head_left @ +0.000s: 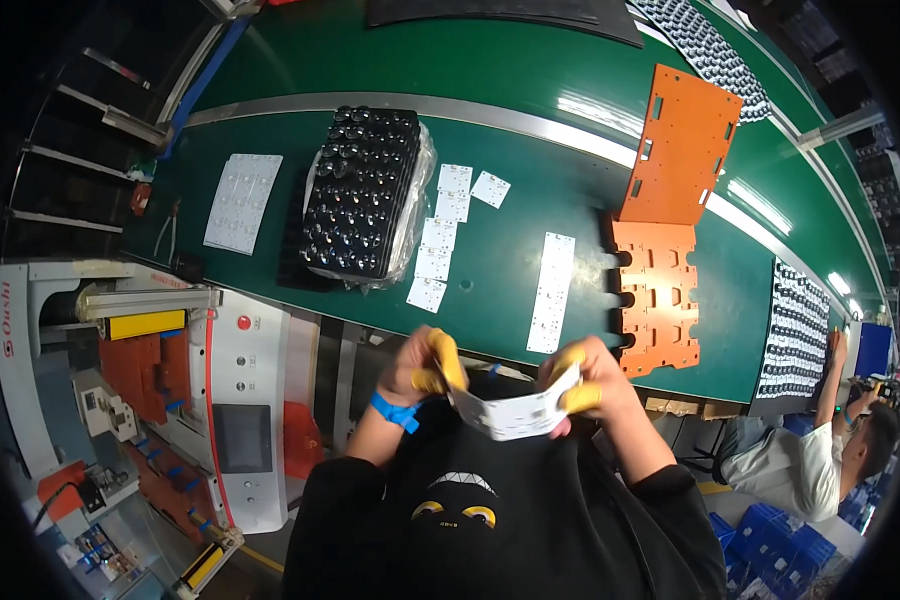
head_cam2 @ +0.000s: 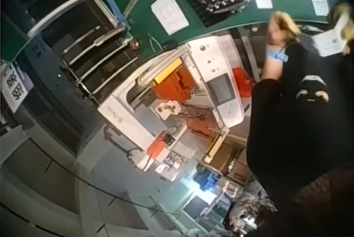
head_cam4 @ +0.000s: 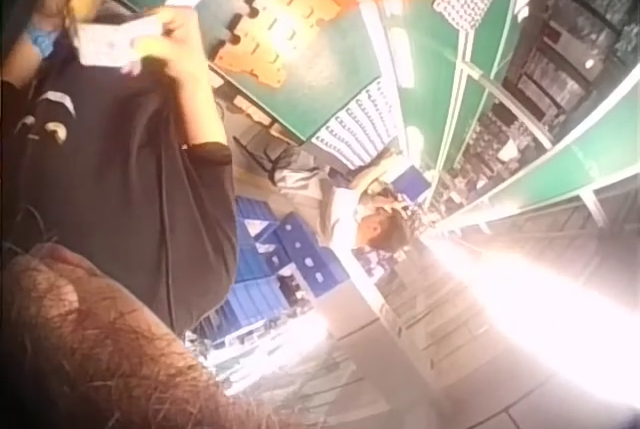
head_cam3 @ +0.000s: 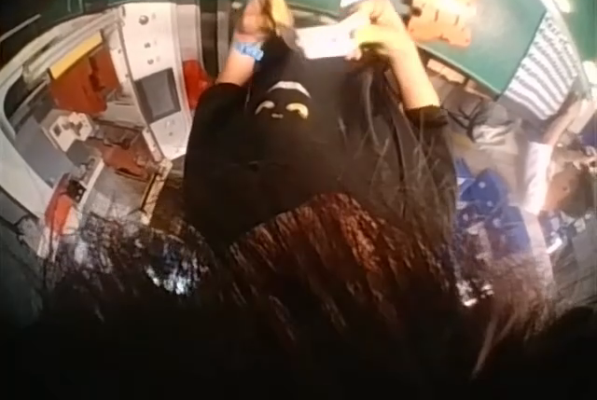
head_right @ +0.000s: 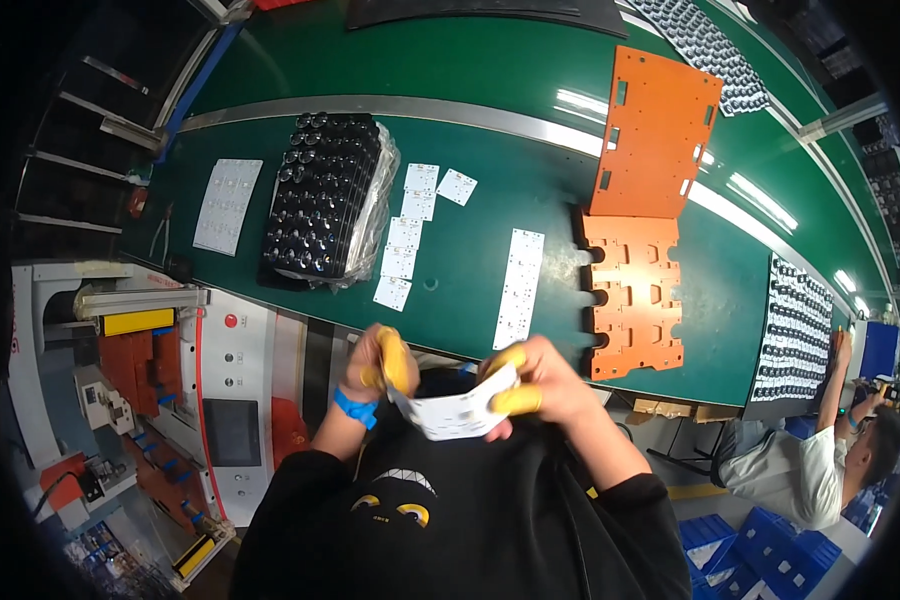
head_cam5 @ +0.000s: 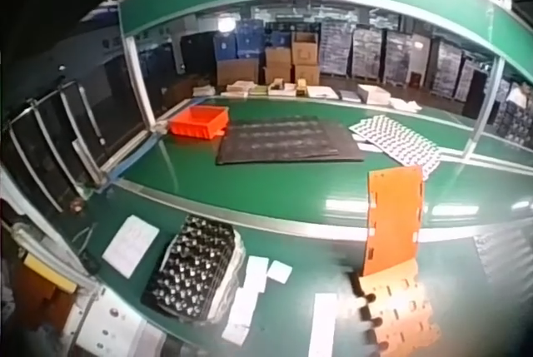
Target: Peeling individual electronic components from a backing sheet and placing them into a specialized orange fixture tray.
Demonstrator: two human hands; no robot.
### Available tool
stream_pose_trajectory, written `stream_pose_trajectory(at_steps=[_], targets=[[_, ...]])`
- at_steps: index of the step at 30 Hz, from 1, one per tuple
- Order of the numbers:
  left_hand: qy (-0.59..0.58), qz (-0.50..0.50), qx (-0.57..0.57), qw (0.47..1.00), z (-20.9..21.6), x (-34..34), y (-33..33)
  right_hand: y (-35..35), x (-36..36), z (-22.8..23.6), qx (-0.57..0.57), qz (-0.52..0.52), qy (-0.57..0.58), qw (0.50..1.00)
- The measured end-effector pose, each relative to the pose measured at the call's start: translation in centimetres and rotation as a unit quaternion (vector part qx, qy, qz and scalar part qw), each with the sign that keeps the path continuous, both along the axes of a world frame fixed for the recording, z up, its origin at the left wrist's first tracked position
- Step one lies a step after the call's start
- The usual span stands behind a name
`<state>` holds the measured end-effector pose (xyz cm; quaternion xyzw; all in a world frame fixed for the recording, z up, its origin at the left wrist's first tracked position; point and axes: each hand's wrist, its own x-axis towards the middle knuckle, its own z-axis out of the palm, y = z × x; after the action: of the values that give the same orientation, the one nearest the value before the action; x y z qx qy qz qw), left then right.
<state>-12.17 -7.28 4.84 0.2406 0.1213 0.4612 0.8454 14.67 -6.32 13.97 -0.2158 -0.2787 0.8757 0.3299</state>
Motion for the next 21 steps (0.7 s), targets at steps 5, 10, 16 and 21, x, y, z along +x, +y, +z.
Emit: stream_pose_trajectory(at_steps=[5, 10, 16, 21], targets=[[0.179, 0.075, -0.084, 0.977, 3.0, 2.8, 1.8, 4.9, 0.1, -5.1, 0.141, -0.229, -0.383, 0.884], [0.567, 0.185, -0.036, 0.802, 0.7, 4.4, 1.4, 5.8, -3.7, -3.9, 0.49, -0.242, -0.489, 0.68], [0.22, 0.02, -0.052, 0.974, -0.9, 1.4, 0.0, 9.0, -3.8, -4.2, 0.08, -0.087, -0.281, 0.952], [0.32, 0.159, -0.074, 0.931, -1.0, 2.5, 0.1, 12.6, -4.8, -9.3, 0.375, -0.1, -0.585, 0.712]])
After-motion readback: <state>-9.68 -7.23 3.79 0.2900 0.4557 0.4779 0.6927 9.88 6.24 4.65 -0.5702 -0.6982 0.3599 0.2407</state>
